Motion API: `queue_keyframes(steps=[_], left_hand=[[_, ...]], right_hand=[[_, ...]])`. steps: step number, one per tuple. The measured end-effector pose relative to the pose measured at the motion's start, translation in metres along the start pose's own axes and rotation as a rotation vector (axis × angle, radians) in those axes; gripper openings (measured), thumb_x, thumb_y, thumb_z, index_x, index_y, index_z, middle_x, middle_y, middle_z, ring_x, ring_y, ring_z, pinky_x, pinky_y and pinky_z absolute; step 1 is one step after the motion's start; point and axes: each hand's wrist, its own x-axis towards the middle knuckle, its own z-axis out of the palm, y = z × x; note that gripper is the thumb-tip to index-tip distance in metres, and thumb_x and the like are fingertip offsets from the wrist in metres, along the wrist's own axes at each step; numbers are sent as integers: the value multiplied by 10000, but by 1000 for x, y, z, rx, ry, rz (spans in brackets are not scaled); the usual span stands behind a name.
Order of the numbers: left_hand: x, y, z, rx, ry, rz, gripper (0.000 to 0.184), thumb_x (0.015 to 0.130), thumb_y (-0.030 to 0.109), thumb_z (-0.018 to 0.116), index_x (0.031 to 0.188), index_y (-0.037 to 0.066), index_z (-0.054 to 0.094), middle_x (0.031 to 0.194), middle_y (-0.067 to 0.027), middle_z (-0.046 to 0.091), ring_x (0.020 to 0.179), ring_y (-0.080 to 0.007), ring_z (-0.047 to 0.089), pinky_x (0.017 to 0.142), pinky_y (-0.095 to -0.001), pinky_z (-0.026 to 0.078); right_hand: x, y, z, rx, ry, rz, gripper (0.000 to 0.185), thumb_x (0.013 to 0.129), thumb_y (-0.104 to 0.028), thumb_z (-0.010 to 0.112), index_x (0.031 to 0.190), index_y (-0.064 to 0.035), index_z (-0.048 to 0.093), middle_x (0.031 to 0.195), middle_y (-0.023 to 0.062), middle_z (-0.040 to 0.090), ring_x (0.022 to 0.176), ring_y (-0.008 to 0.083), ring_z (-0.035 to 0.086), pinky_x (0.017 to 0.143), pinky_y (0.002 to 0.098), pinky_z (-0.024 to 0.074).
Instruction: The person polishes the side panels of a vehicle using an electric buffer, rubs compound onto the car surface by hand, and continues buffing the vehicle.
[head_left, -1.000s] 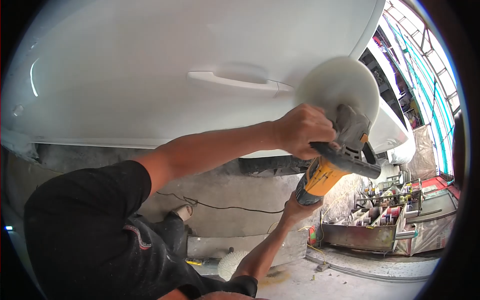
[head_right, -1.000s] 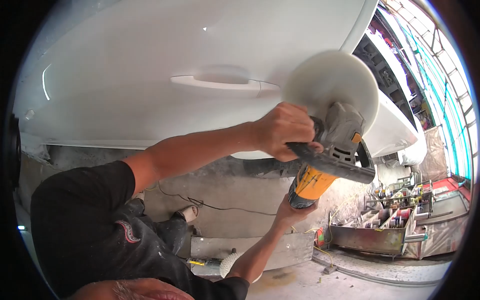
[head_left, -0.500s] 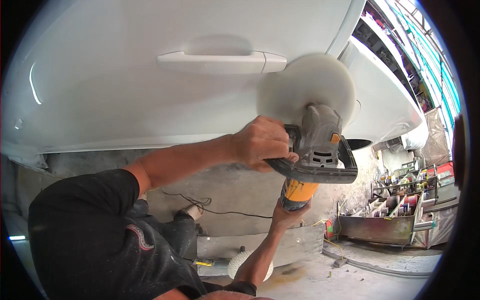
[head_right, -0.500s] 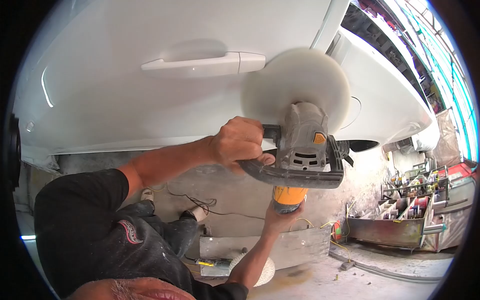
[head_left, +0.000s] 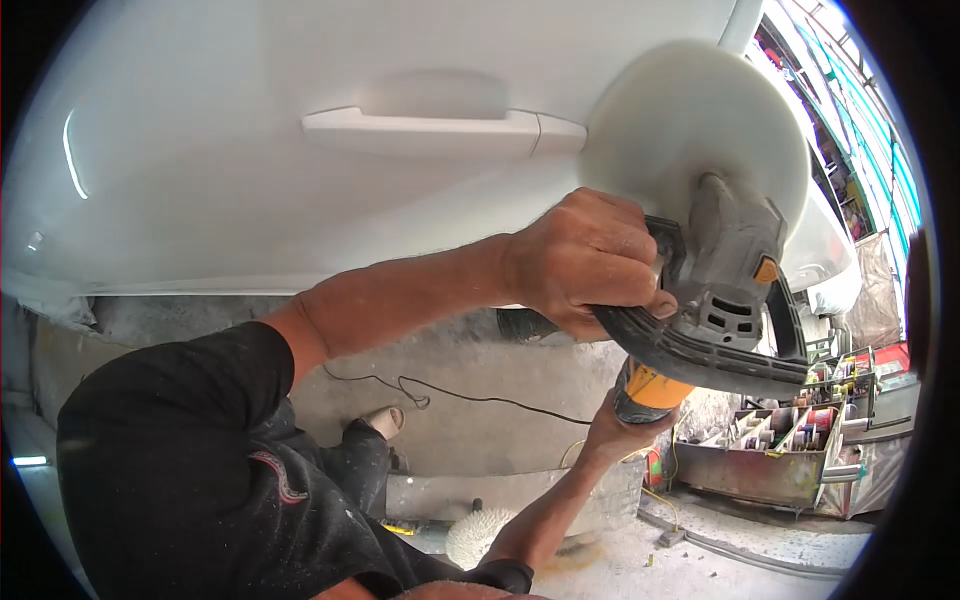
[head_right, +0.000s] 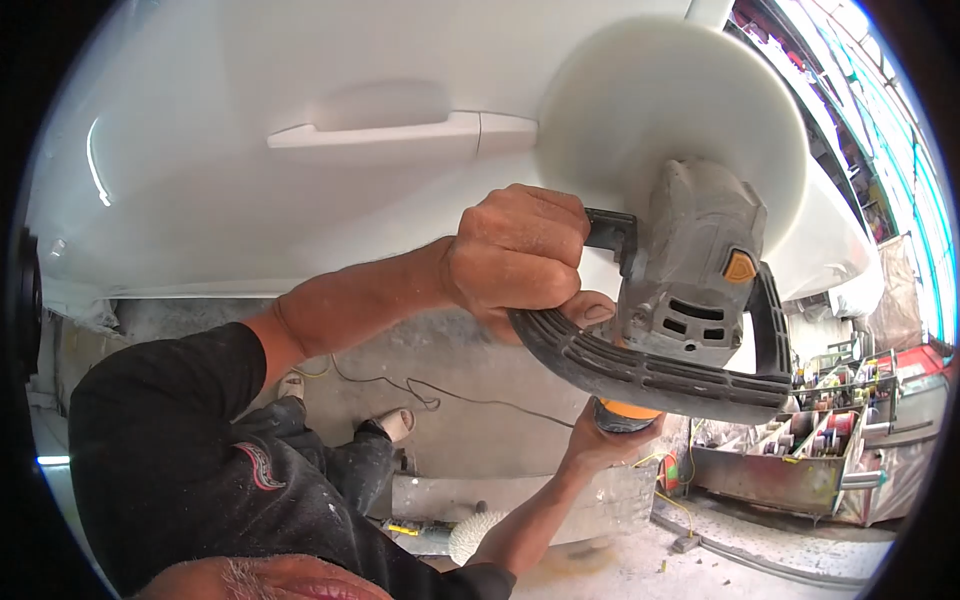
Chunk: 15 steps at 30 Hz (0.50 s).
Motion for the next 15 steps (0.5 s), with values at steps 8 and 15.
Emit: queue_keyframes(steps=[8, 15], left_hand=[[24, 35, -10, 121, -94, -39, 414, 838, 20, 769, 610, 115, 437, 530, 1, 382, 399, -146, 417, 384, -319, 341], [12, 126, -66, 283, -473, -163, 198, 747, 37, 793, 682, 46, 607, 556, 19, 373, 435, -130, 414, 404, -310, 306]], right_hand=[[-54, -17, 3, 225, -195, 153, 768, 679, -89, 811, 1349, 14, 449, 1157, 175, 602, 1056, 295, 620, 977, 400, 483], [-168, -98, -24, 535, -506, 548, 716, 696, -137, 861, 1302, 16, 511, 1148, 146, 645, 1047, 226, 634, 946, 374, 503]])
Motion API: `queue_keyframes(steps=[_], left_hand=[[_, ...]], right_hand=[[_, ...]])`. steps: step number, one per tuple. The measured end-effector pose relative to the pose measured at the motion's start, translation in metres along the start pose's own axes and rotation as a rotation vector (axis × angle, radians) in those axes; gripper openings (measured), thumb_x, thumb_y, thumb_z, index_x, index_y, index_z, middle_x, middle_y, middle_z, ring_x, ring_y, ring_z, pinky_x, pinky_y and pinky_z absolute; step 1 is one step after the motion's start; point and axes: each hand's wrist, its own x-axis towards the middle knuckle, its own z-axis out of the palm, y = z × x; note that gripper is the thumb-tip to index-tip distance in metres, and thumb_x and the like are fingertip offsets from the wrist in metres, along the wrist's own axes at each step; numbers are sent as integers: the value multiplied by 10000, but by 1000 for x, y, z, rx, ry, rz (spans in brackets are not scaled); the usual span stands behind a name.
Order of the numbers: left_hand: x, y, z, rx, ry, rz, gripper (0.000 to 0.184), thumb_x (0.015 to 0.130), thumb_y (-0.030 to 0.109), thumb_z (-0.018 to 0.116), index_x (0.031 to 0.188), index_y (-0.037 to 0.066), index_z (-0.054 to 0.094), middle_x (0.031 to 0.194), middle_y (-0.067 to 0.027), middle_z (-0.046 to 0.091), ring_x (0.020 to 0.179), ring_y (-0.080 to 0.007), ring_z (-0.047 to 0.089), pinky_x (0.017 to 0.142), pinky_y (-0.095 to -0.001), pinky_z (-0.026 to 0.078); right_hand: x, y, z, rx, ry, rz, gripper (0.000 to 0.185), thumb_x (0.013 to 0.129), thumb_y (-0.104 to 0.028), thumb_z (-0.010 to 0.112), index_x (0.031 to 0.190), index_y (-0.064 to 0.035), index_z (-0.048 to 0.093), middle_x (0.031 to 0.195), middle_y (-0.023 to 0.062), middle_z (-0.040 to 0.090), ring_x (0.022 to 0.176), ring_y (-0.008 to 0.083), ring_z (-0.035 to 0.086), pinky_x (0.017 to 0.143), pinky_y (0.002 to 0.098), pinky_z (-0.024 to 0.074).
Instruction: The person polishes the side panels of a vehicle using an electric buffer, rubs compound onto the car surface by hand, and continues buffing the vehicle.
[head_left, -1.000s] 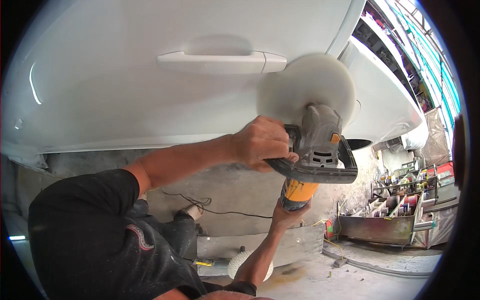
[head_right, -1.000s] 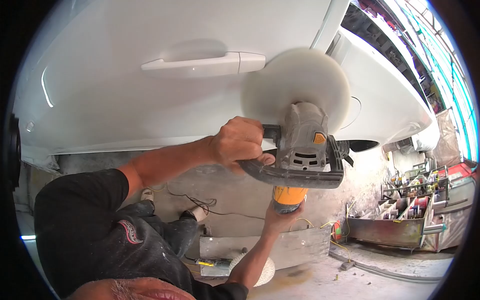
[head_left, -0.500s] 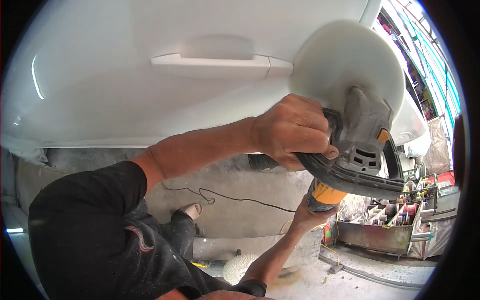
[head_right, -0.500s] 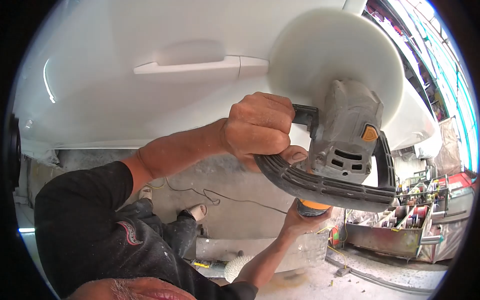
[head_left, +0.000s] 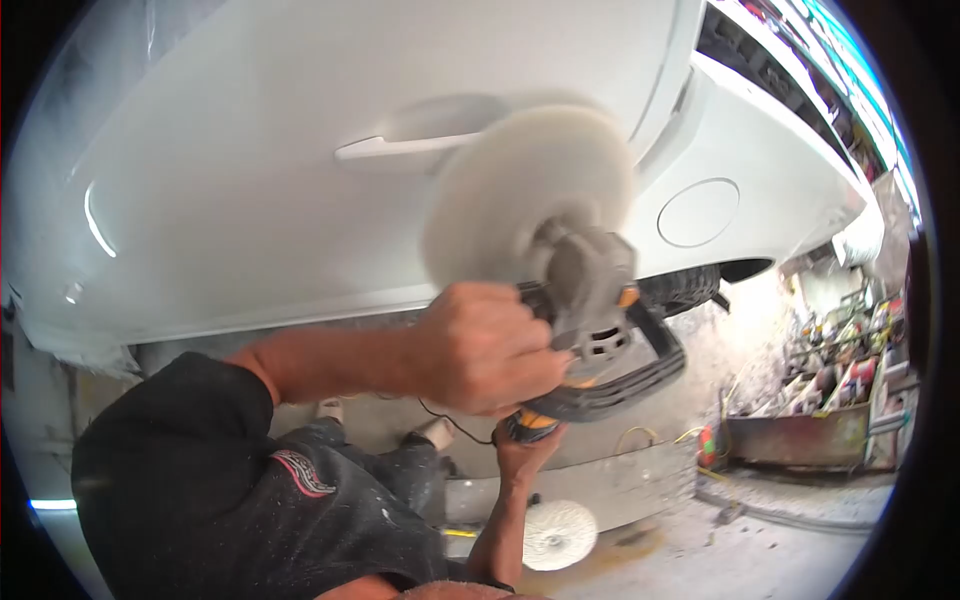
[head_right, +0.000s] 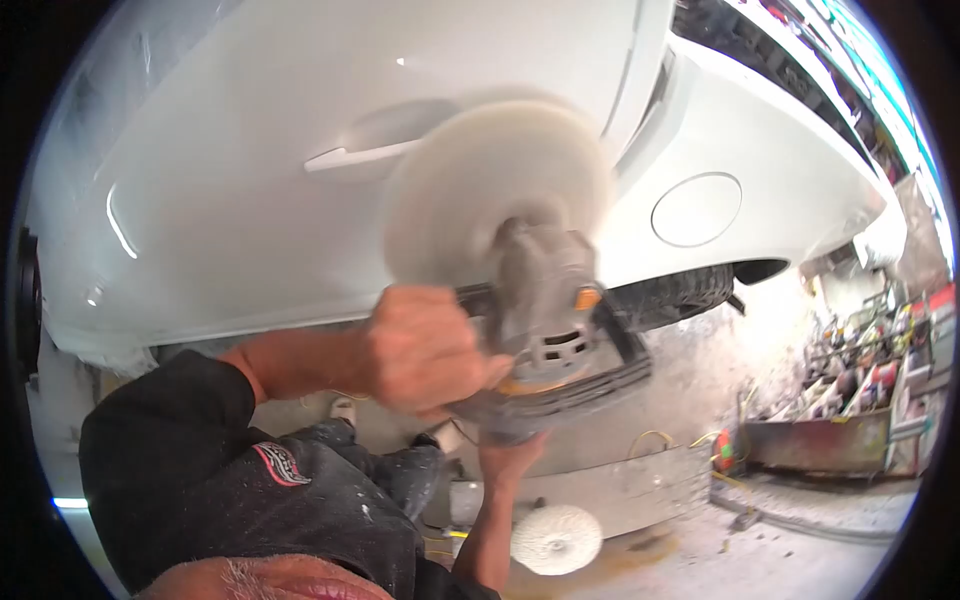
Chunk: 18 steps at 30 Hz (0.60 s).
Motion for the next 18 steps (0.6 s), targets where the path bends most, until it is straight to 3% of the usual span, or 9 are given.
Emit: queue_keyframes(steps=[2, 7, 9, 11, 15, 18], left_hand=[[-12, 24, -25, 46, -107, -50, 185, 746, 52, 796, 687, 44, 621, 559, 20, 378, 435, -127, 407, 410, -305, 289], [5, 68, -70, 124, -355, -177, 152, 734, 82, 798, 716, 40, 654, 555, 21, 400, 427, -130, 403, 423, -298, 270], [23, 71, -77, 158, -450, -176, 198, 676, 98, 808, 818, 23, 693, 588, 6, 433, 458, -136, 449, 442, -303, 303], [42, 76, -73, 217, -503, -186, 270, 650, 114, 814, 875, 10, 706, 615, -5, 457, 481, -141, 478, 454, -306, 320], [68, 71, -60, 240, -469, -175, 370, 583, 112, 813, 926, 11, 718, 653, -18, 478, 506, -156, 499, 470, -314, 341], [85, 63, -40, 270, -428, -211, 423, 537, 99, 801, 947, 38, 717, 660, -23, 481, 522, -172, 517, 475, -333, 353]], right_hand=[[-38, 33, 14, 78, -176, 106, 739, 696, -165, 897, 1299, 23, 513, 1160, 198, 698, 1083, 277, 687, 951, 407, 529], [-77, 0, 35, 270, -334, 174, 793, 665, -184, 918, 1313, 9, 503, 1165, 165, 687, 1064, 269, 677, 944, 401, 525], [-87, -2, 35, 250, -384, 109, 807, 651, -165, 913, 1319, 6, 495, 1175, 158, 670, 1068, 269, 664, 953, 409, 515], [-87, -18, 28, 313, -411, 177, 807, 641, -141, 900, 1321, 1, 489, 1182, 155, 653, 1080, 275, 650, 960, 414, 505], [-66, -68, 7, 382, -323, 143, 785, 628, -106, 877, 1302, -6, 488, 1178, 158, 644, 1089, 284, 639, 958, 411, 500], [-43, -83, -7, 347, -373, 141, 868, 654, -126, 895, 1380, -15, 431, 1265, 123, 586, 1152, 241, 595, 1007, 378, 470]])
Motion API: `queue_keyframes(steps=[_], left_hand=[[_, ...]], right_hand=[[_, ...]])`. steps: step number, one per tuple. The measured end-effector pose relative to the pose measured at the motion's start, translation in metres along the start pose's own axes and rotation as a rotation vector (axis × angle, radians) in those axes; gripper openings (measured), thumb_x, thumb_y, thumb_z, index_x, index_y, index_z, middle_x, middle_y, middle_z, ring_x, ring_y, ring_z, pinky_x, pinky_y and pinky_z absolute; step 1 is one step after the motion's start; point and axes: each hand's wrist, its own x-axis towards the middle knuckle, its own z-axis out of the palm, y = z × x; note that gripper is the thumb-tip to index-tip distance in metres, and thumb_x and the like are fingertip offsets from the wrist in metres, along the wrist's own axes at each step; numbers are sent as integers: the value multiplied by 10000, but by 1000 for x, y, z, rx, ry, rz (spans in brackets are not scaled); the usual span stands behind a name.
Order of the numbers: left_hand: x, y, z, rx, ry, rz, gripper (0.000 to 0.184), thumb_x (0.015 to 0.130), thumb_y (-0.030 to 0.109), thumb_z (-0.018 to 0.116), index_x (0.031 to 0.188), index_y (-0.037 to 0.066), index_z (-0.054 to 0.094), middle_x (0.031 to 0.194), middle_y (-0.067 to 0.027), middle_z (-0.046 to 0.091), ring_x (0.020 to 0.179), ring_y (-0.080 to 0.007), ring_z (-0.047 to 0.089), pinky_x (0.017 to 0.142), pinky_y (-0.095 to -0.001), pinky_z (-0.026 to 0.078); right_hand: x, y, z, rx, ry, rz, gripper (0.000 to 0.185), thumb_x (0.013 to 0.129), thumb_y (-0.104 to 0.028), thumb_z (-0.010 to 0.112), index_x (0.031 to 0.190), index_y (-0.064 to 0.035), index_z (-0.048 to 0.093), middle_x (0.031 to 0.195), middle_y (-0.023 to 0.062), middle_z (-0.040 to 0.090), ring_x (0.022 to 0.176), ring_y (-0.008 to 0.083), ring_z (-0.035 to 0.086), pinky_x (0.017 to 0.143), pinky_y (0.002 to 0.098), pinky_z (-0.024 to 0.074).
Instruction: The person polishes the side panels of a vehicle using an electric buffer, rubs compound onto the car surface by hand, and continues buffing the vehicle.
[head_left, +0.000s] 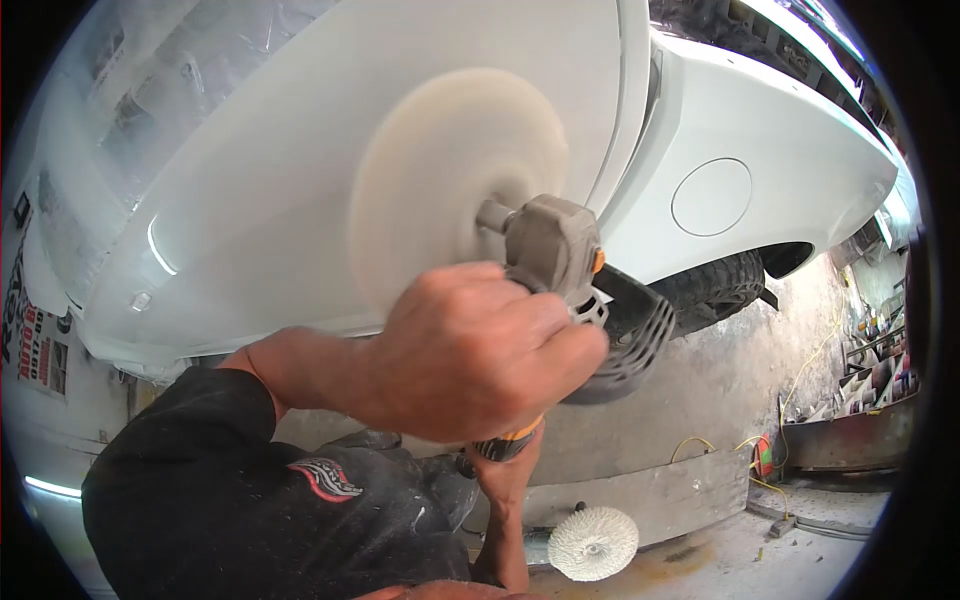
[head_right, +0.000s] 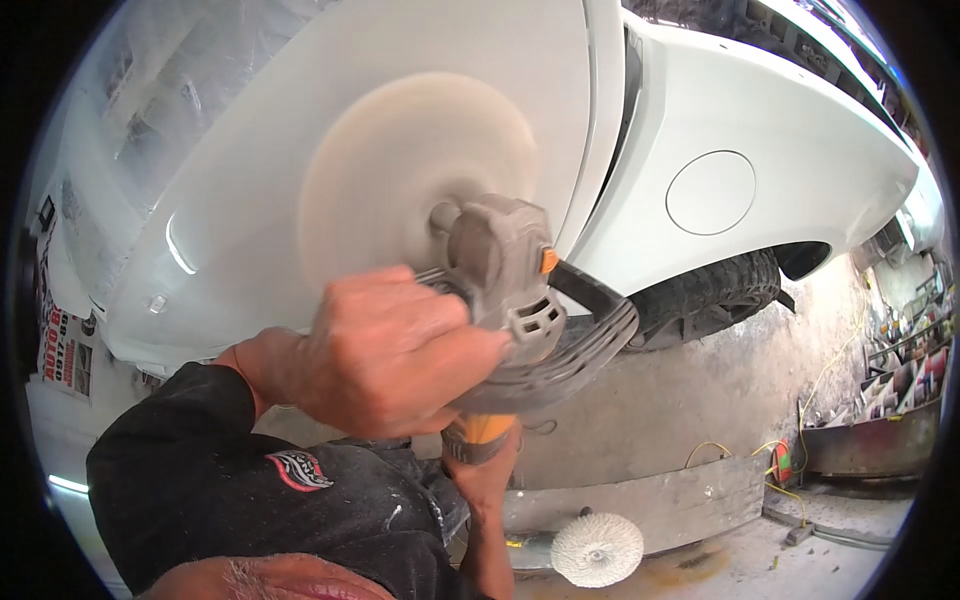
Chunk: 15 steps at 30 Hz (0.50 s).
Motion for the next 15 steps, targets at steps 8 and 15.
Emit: queue_keyframes(steps=[8, 15], left_hand=[[13, -1, -62, 125, -127, -23, 364, 583, 143, 833, 916, 92, 694, 674, -25, 507, 531, -234, 524, 503, -370, 401], [36, -9, -112, 451, -205, 73, 234, 655, 44, 839, 831, 52, 685, 613, -33, 469, 501, -219, 477, 478, -363, 341]], right_hand=[[5, -27, 4, -4, -70, -73, 879, 673, -100, 881, 1413, -45, 410, 1152, 185, 677, 1087, 316, 683, 953, 427, 532], [30, -37, 112, 315, -246, -151, 970, 726, -105, 871, 1504, -54, 294, 1175, 246, 699, 1128, 371, 706, 939, 433, 561]])
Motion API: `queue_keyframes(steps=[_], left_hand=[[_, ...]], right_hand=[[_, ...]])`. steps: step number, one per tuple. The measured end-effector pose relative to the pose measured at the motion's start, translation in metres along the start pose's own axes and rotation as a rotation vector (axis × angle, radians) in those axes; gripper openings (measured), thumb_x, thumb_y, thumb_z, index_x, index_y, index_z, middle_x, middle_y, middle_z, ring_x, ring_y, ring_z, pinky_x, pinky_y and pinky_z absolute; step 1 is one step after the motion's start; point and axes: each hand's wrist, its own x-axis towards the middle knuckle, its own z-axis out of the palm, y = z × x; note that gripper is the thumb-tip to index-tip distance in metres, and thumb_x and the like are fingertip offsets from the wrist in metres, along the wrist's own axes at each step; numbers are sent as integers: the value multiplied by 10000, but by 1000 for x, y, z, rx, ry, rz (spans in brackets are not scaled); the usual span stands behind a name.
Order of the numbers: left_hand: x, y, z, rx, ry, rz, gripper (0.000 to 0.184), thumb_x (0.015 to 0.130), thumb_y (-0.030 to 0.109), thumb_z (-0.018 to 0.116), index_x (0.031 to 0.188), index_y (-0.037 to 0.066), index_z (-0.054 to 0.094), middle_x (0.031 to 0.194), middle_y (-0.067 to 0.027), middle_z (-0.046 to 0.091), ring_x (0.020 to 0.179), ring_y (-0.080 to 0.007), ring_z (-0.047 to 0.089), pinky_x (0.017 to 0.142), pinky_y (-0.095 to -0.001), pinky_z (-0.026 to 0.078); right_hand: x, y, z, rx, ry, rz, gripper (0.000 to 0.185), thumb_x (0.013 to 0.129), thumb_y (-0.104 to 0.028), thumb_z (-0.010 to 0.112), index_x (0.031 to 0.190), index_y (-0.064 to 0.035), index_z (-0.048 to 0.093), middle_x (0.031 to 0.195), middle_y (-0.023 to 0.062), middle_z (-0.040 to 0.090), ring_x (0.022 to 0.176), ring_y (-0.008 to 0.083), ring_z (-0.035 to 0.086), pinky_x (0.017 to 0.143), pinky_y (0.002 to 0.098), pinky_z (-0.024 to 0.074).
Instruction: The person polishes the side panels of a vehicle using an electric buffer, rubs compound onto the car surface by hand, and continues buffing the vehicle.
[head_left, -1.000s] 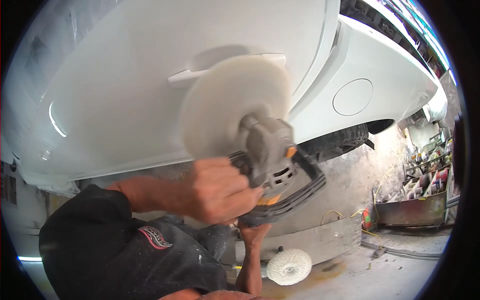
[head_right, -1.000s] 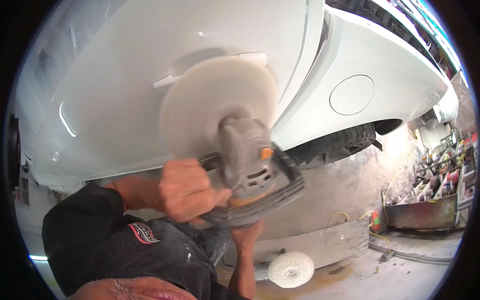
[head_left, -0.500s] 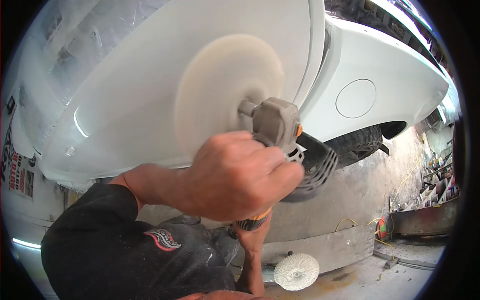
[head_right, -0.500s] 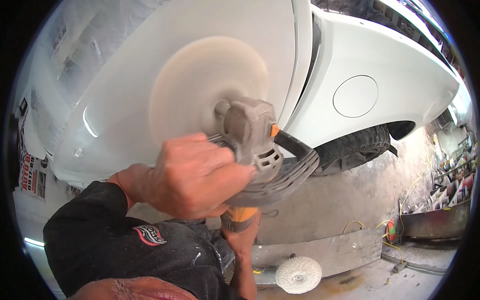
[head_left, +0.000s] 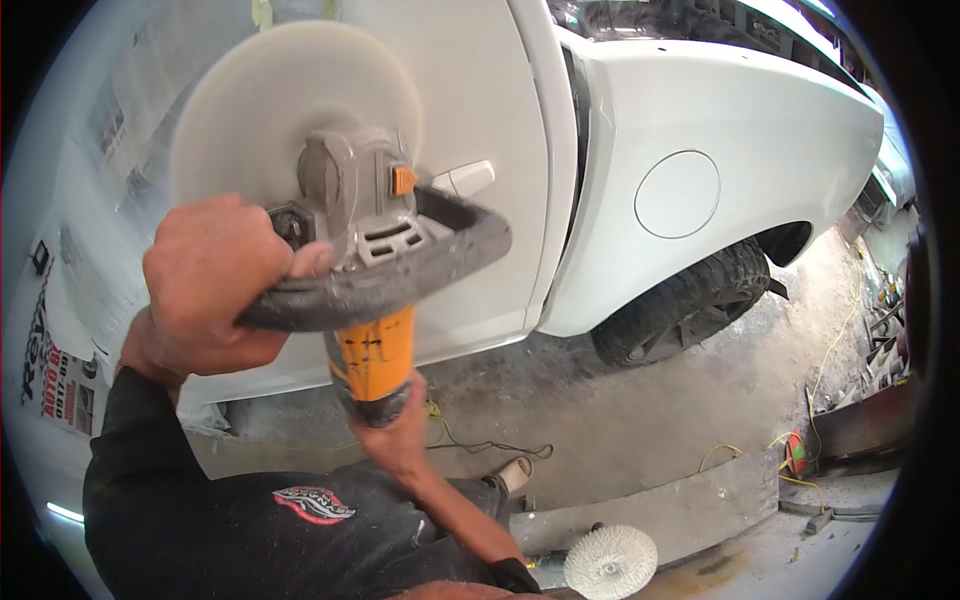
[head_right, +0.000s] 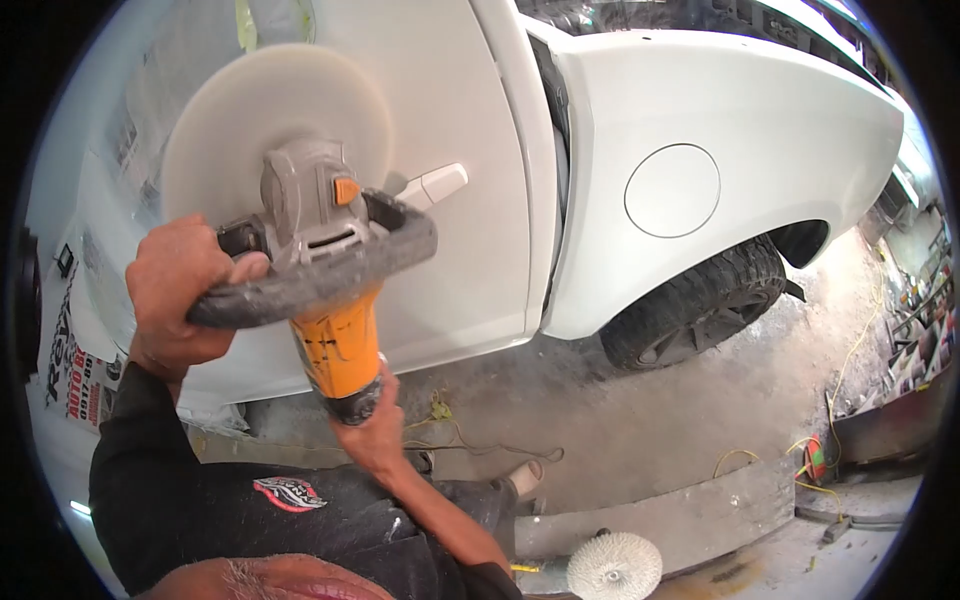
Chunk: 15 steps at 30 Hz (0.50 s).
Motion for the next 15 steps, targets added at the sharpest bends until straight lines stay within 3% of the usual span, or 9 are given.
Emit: queue_keyframes(steps=[4, 7, 9, 11, 15], left_hand=[[22, -2, 13, -43, -115, 209, 243, 629, -2, 840, 712, 61, 621, 559, -10, 395, 447, -184, 390, 455, -336, 267], [38, 5, 27, -30, -122, 328, 270, 607, -7, 848, 723, 26, 606, 557, 2, 389, 433, -152, 386, 429, -325, 253], [51, 9, 33, -10, -119, 355, 271, 607, -14, 846, 728, 22, 606, 556, 3, 386, 433, -144, 389, 427, -321, 264], [66, 13, 35, -7, -132, 377, 278, 597, -25, 841, 727, 19, 599, 556, 3, 387, 434, -139, 393, 425, -318, 272], [84, 15, 45, -15, -102, 392, 310, 558, -38, 833, 711, 20, 570, 560, 0, 397, 437, -142, 400, 420, -316, 279]], right_hand=[[12, 26, 39, 236, -25, 39, 879, 755, -124, 885, 1441, -34, 344, 1313, 213, 628, 1254, 279, 619, 1048, 439, 484], [21, 41, 57, 158, 66, -175, 731, 823, -101, 792, 1449, -34, 421, 1155, 205, 701, 1077, 379, 695, 943, 453, 535], [26, 59, 67, -10, -3, -337, 520, 861, -101, 746, 1338, -38, 549, 1156, 169, 708, 1086, 380, 671, 964, 476, 502], [33, 76, 88, 28, -64, -366, 253, 900, -111, 687, 1146, -53, 708, 1136, 114, 719, 1119, 371, 627, 1005, 505, 444], [39, 72, 98, 87, -70, -428, 269, 898, -114, 692, 1160, -53, 701, 1152, 122, 710, 1120, 380, 627, 1003, 504, 448]])
